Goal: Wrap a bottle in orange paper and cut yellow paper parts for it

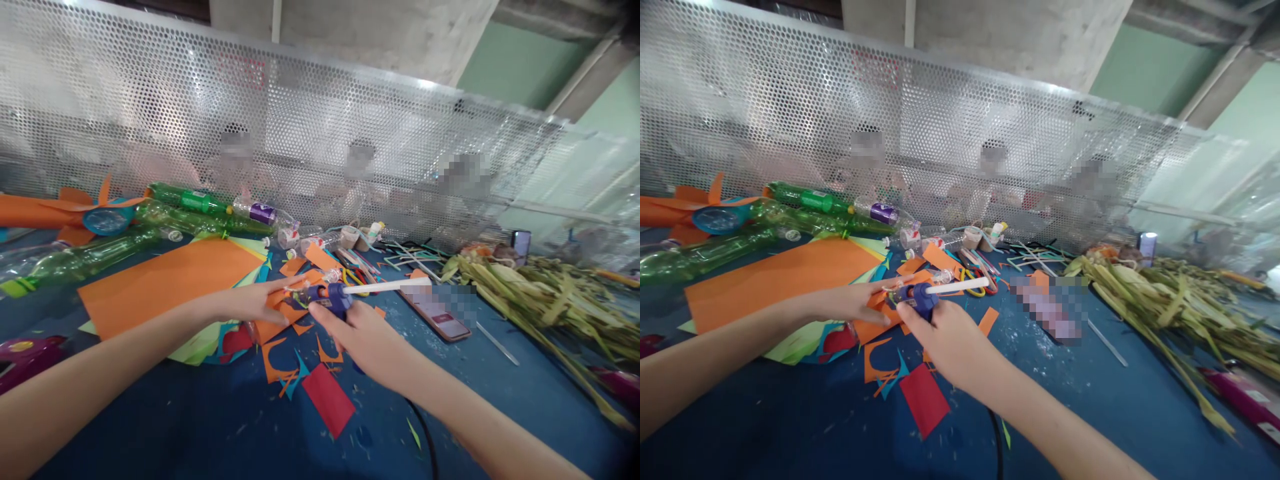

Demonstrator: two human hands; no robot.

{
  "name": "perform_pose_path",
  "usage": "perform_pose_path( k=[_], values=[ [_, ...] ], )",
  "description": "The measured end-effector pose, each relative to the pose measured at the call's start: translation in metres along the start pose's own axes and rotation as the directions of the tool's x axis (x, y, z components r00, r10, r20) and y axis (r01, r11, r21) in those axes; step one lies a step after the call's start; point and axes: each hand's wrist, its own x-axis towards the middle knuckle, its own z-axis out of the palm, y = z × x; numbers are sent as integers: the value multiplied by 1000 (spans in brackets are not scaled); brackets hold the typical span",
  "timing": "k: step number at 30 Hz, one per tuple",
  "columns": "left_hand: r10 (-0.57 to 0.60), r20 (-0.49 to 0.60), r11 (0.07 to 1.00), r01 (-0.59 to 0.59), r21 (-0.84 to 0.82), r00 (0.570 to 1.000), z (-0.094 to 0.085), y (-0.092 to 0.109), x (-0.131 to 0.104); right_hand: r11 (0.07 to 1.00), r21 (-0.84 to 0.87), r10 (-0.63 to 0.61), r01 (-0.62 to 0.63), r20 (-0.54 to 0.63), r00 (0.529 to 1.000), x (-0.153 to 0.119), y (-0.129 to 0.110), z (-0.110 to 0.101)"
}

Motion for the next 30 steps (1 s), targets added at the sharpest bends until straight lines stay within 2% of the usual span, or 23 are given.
perform_pose_path(
  k=[6,15,23,27,30],
  values=[
    [-102,2,992,102,76,995,-4,12,-6,990,-35,130,-134,-81,988,7,19,-17],
    [-53,-16,994,54,95,998,-3,18,-7,983,-46,169,-177,-152,974,14,37,-29],
    [-101,-22,992,102,70,995,-5,17,-8,981,146,149,-126,-167,975,-11,54,-19],
    [-71,-26,993,73,93,997,-5,15,-7,982,125,159,-139,-160,974,-22,58,-16],
    [-92,-18,993,93,72,996,-5,14,-6,991,36,133,-128,-198,971,-25,63,-21]
  ],
)
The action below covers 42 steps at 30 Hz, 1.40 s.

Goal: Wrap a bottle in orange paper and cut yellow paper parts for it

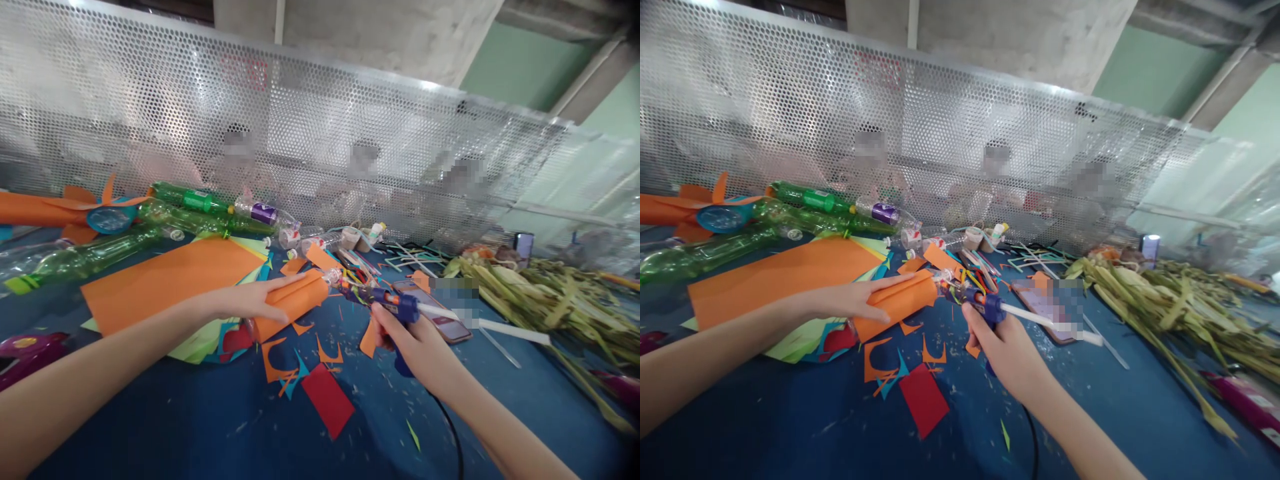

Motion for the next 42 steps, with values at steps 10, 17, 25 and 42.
perform_pose_path(
  k=[10,17,25,42],
  values=[
    [8,20,1000,-7,-13,1000,-1,-2,1,714,-664,-282,221,16,959,-33,39,18],
    [76,56,997,-75,-20,996,0,-2,2,579,-783,-165,226,159,973,-43,41,26],
    [146,40,989,-147,10,988,5,-6,7,667,-671,-299,322,155,942,-14,-5,9],
    [110,-30,927,-92,364,993,15,4,1,611,-553,-515,566,266,815,28,-5,46]
  ],
)
